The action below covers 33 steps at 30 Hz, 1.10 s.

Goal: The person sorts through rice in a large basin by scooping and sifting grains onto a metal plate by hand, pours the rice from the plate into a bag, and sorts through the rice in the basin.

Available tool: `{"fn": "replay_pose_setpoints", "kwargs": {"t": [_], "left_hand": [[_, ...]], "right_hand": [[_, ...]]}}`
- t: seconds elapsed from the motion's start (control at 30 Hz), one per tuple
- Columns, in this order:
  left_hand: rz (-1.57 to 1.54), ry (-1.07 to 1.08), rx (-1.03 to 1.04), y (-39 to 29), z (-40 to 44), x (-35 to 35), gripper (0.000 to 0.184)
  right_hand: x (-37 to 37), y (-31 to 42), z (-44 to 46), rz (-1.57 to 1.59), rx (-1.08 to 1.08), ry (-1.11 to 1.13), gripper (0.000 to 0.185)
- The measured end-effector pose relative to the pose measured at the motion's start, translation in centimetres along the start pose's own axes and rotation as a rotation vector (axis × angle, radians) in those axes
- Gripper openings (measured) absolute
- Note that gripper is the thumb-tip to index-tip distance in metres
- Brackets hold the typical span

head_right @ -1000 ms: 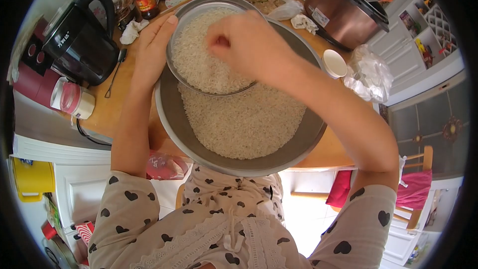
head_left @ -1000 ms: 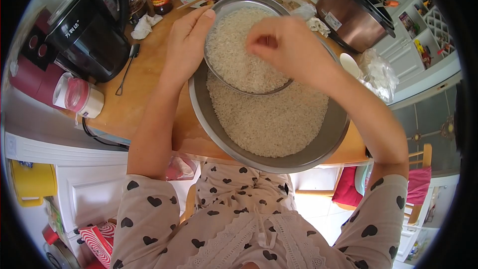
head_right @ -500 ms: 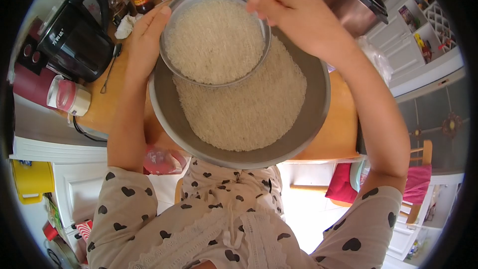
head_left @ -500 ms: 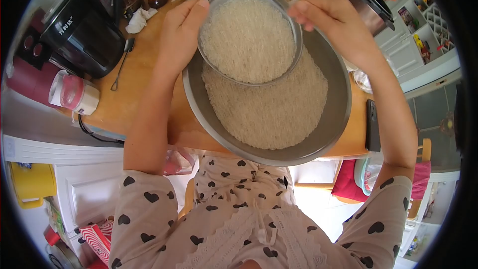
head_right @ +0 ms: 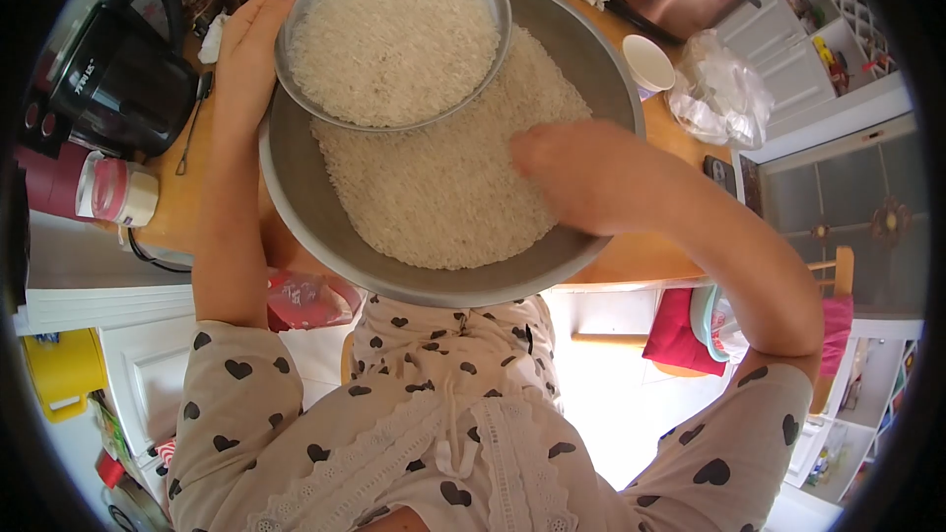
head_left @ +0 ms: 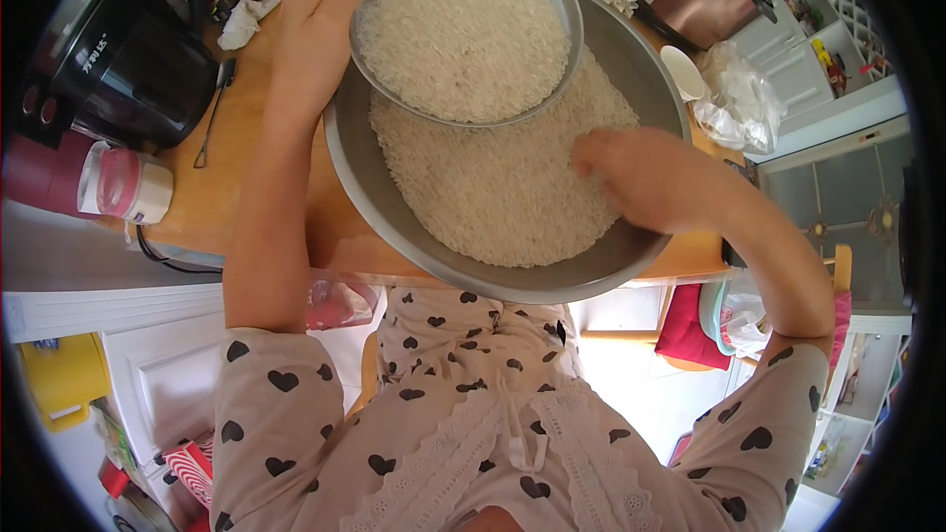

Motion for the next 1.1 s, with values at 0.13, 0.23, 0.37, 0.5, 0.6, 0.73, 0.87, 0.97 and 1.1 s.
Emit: {"fn": "replay_pose_setpoints", "kwargs": {"t": [0.13,0.23,0.37,0.5,0.6,0.73,0.87,0.97,1.1], "left_hand": [[-0.042,0.027,-0.064,0.3,0.2,-0.3,0.037],[-0.009,-0.033,-0.044,0.0,0.0,0.0,0.037],[-0.03,-0.047,-0.076,0.3,0.0,0.0,0.037],[-0.029,-0.007,-0.063,0.5,0.4,-0.5,0.038],[0.0,-0.029,-0.074,0.2,0.2,-0.4,0.038],[0.001,-0.03,-0.089,0.1,0.1,-0.3,0.038],[0.017,-0.002,-0.055,0.3,0.3,-0.6,0.037],[0.015,0.001,-0.053,0.2,0.2,-0.5,0.037],[0.007,-0.001,-0.048,0.4,0.4,-0.7,0.037]], "right_hand": [[-2.4,2.3,0.8,0.308,0.026,0.035,0.025],[-0.6,-1.3,1.3,-0.018,0.011,-0.299,0.027],[-0.3,-0.9,1.3,-0.03,0.093,-0.223,0.037],[-0.5,0.9,1.1,0.224,-0.107,-0.072,0.03],[-0.7,0.0,0.8,0.102,-0.147,-0.168,0.025],[-0.8,-0.3,0.4,0.093,-0.023,-0.066,0.016],[0.4,0.4,0.3,0.169,-0.068,-0.018,0.017],[-0.1,2.4,0.7,0.271,-0.042,0.02,0.023],[0.2,4.5,1.7,0.298,-0.09,-0.015,0.029]]}}
Point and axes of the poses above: each hand's wrist, its own z-axis towards the middle knuckle, its own x-axis out of the palm, y = z × x, the point moved 1 cm from there along z, towards the middle knuckle, and after that the axes turned 14 degrees about -x, right-handed, at the moved point
